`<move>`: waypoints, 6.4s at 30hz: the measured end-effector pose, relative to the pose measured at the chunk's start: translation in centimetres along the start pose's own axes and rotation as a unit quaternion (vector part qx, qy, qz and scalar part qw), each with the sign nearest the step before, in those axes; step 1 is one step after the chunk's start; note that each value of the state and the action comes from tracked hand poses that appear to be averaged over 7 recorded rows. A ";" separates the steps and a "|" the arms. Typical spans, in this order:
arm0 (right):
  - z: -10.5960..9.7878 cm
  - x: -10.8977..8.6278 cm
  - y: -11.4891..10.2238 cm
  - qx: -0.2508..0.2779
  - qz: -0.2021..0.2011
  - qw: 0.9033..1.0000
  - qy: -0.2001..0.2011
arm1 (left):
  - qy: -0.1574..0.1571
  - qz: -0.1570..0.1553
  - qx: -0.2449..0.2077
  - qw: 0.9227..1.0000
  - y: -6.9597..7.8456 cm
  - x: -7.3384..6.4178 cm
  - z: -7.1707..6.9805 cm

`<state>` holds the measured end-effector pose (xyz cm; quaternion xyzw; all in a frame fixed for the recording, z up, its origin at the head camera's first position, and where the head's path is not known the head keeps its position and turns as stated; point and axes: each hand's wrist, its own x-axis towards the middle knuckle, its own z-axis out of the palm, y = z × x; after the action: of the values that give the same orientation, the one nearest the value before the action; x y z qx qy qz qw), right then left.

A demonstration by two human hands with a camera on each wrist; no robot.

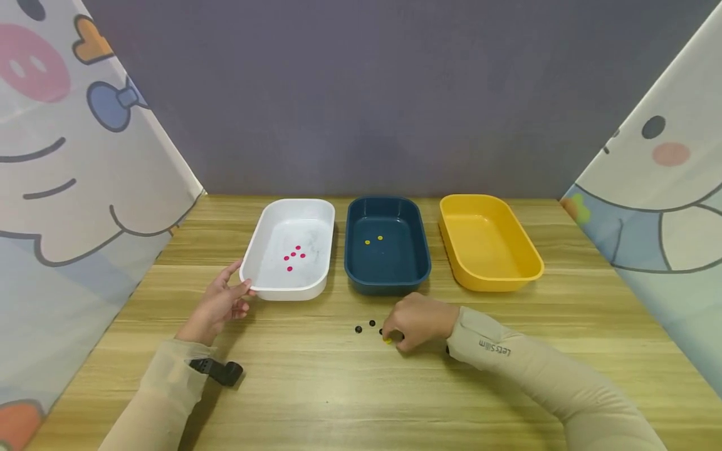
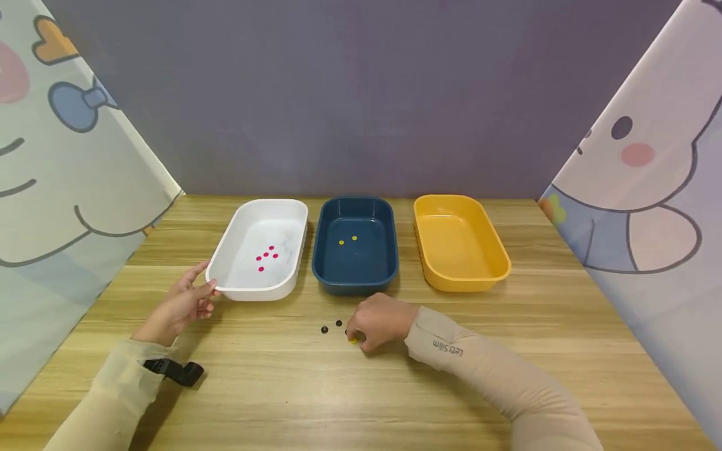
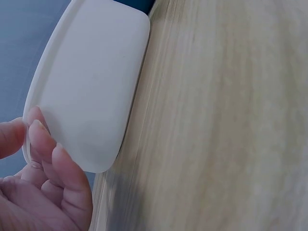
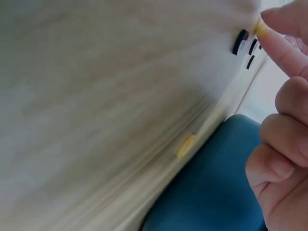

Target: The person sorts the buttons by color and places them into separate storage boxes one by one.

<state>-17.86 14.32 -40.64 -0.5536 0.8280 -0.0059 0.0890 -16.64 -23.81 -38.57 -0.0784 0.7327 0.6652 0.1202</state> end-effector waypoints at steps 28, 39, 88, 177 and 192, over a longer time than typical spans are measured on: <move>-0.3 1.0 -0.5 -0.034 -0.038 0.999 0.005 | -0.008 0.005 -0.030 1.000 -0.1 0.1 0.3; -0.3 1.3 -0.4 -0.050 -0.040 0.998 0.012 | -0.002 0.002 -0.013 1.000 0.0 0.2 0.3; -3.4 -0.1 0.5 -0.048 -0.097 0.971 0.215 | 0.015 0.006 -0.009 1.000 -0.1 0.1 0.7; -10.5 3.7 10.9 -0.056 0.186 0.962 0.194 | 0.050 -0.012 -0.002 0.999 -0.1 -0.1 1.4; -9.0 6.8 12.4 -0.051 0.212 0.958 0.186 | 0.053 -0.001 -0.028 0.998 -0.4 -0.1 1.5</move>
<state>-33.10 12.09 -34.08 -0.3579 0.9276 -0.0480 -0.0959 -16.32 -22.38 -39.01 -0.1179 0.7193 0.6800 0.0797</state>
